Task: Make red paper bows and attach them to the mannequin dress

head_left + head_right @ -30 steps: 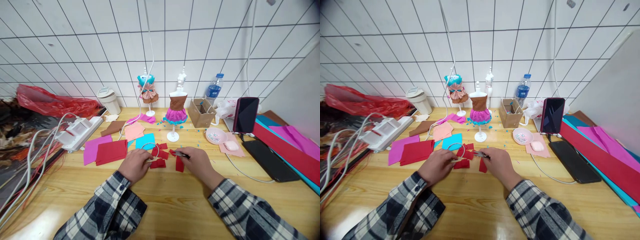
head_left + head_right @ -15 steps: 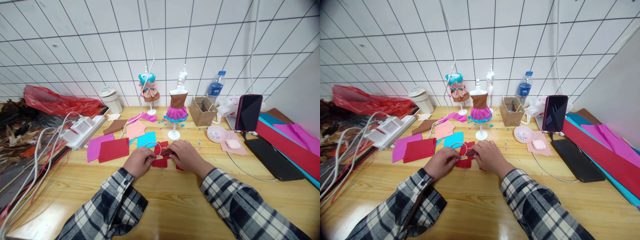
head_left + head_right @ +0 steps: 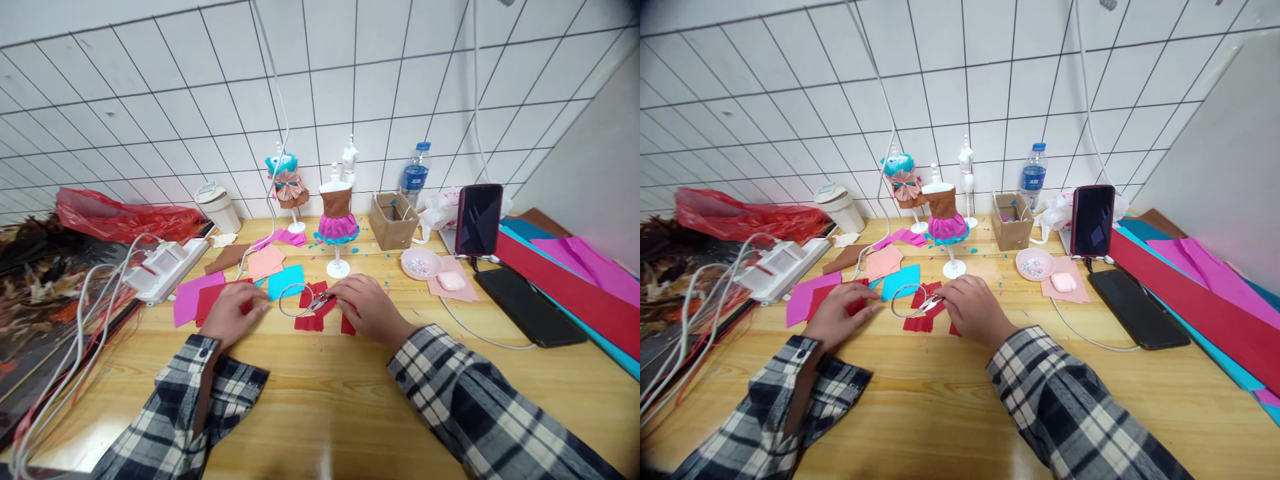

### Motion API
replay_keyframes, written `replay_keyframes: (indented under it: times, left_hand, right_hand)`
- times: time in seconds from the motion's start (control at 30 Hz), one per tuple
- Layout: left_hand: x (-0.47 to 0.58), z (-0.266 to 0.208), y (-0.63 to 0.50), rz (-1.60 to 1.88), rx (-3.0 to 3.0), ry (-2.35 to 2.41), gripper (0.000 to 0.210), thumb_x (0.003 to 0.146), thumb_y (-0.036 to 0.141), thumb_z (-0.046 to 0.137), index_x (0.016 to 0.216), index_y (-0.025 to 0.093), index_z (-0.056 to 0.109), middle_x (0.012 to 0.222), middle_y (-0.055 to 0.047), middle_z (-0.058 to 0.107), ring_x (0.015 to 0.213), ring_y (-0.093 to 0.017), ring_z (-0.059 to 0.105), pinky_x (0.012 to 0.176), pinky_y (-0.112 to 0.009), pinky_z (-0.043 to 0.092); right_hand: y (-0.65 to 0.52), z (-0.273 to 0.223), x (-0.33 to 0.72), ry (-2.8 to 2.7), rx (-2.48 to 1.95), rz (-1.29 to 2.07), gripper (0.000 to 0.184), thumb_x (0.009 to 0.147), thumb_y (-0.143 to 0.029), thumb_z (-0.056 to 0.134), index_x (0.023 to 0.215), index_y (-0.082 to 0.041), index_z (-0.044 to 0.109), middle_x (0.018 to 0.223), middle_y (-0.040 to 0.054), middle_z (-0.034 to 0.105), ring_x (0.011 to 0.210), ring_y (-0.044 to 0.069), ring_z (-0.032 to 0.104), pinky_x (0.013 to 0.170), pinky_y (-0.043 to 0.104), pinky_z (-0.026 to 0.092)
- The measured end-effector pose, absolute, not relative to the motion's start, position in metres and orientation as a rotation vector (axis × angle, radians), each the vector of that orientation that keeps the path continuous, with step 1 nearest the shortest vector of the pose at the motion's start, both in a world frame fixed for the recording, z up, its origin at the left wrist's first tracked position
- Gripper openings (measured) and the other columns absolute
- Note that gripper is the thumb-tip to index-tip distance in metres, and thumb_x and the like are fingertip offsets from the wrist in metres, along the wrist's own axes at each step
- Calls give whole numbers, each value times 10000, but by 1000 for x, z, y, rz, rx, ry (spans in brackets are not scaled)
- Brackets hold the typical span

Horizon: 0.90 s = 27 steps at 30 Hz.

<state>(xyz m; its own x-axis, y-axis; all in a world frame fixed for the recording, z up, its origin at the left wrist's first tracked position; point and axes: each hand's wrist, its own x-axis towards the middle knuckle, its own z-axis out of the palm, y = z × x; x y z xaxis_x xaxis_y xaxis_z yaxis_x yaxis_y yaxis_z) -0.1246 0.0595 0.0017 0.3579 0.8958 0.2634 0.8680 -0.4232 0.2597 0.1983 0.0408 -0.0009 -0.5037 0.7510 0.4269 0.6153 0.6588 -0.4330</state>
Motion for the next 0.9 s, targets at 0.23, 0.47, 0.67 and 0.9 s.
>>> replay_keyframes:
  times: [0.23,0.47,0.67,0.9]
  left_hand:
    - [-89,0,54,320,2727,1359,248,909,335,481,942,248,711,1031,-55,698,1012,-222,590,909,-390,434]
    - [-90,-1,58,455,2623,1220,222,909,353,506,901,217,681,960,-56,715,976,-204,609,923,-371,449]
    - [-93,-9,54,673,2217,1383,283,880,449,521,873,195,644,977,-70,698,960,-205,630,914,-345,482]
    - [-94,-12,54,716,2067,1484,364,865,526,517,907,182,628,934,-56,707,875,-199,642,836,-310,496]
  right_hand:
    - [17,-4,208,-2395,-1022,282,336,931,-278,465,1240,-240,592,1303,52,602,1227,230,469,1057,430,307]
    - [50,-9,169,-2512,-1273,181,380,938,-149,403,1288,-156,550,1248,123,629,1142,256,527,974,411,366]
    - [68,-13,181,-2537,-1190,224,295,939,-187,461,1148,-249,660,1095,44,703,1046,218,569,1005,401,318]
    - [61,-23,181,-2599,-959,257,298,889,-200,519,1091,-322,701,1213,-7,672,1108,227,513,1065,490,187]
